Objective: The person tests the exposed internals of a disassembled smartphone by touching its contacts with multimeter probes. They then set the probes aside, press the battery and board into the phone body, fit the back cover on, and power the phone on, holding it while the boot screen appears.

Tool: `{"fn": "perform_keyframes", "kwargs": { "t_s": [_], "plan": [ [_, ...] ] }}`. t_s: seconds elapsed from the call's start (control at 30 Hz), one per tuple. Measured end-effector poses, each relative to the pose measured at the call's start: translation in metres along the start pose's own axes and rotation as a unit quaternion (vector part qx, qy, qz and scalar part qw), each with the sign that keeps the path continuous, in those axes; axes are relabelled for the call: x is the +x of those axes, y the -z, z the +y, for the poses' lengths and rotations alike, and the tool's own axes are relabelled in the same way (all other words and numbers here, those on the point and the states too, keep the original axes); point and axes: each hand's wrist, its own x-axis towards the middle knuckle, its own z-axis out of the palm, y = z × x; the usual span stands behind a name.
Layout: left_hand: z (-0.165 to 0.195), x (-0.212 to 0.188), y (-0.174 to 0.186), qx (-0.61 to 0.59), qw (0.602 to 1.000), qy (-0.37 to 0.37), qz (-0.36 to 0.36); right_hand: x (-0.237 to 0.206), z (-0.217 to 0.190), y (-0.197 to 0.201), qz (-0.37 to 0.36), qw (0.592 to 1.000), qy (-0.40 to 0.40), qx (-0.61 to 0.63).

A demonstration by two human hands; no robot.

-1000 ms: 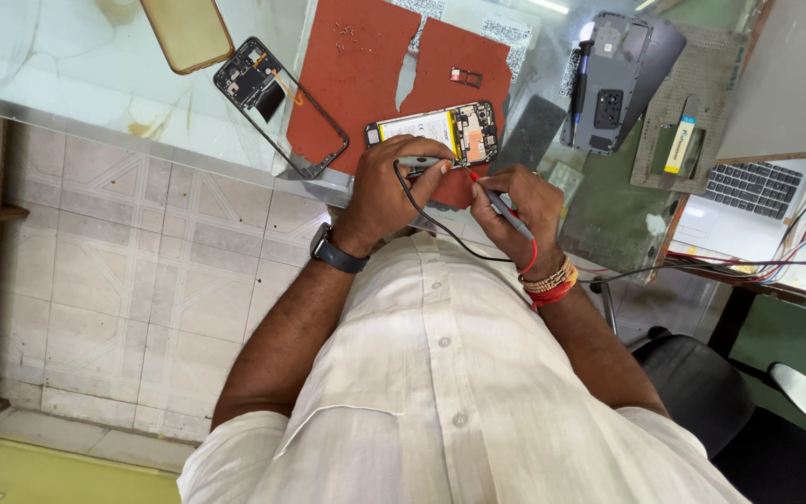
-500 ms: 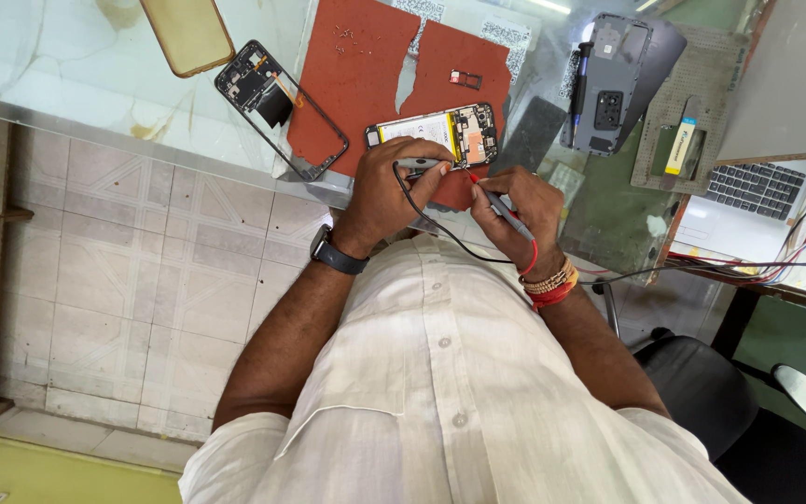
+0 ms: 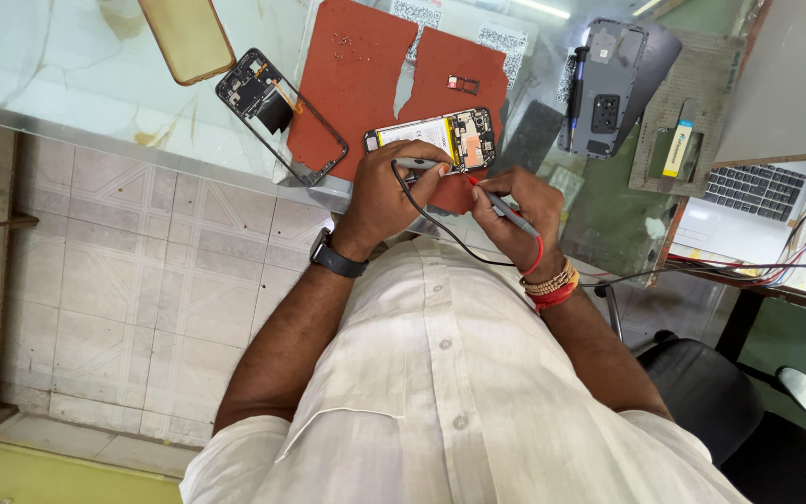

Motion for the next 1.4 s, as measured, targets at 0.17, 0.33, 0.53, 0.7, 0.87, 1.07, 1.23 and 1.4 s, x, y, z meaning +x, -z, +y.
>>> {"fn": "perform_keyframes", "kwargs": {
  "t_s": [0.17, 0.33, 0.53, 0.7, 0.87, 1.07, 1.23, 1.4],
  "plan": [
    [-0.0009, 0.0006, -0.0004, -0.002, 1.0, -0.01, -0.006, -0.0014, 0.0027, 0.0013, -0.005, 1.0, -0.008, 0.014],
    [-0.0008, 0.001, -0.0006, 0.008, 1.0, -0.01, -0.009, -0.0013, 0.0021, 0.0013, -0.004, 1.0, -0.008, 0.01],
    [-0.0002, 0.0012, -0.0003, 0.006, 1.0, -0.002, -0.006, -0.0006, 0.0012, 0.0021, -0.005, 1.0, -0.017, 0.006],
    [-0.0012, 0.0008, -0.0003, 0.02, 1.0, -0.008, -0.005, -0.0005, 0.0012, 0.0019, -0.006, 1.0, -0.017, 0.012],
    [-0.0013, 0.0012, -0.0003, 0.004, 1.0, -0.003, -0.007, -0.0001, 0.001, 0.0022, -0.007, 1.0, -0.011, 0.008],
    [-0.0011, 0.0013, -0.0013, 0.0, 1.0, 0.003, -0.012, -0.0018, 0.0035, 0.0026, -0.004, 1.0, -0.022, 0.019],
    [-0.0016, 0.0022, -0.0011, 0.0, 1.0, 0.002, -0.016, -0.0015, 0.0072, 0.0025, -0.001, 0.996, -0.068, 0.055],
    [-0.0004, 0.001, -0.0008, 0.003, 1.0, 0.007, -0.013, -0.0017, 0.0078, 0.0031, -0.005, 0.996, -0.062, 0.057]
  ]
}}
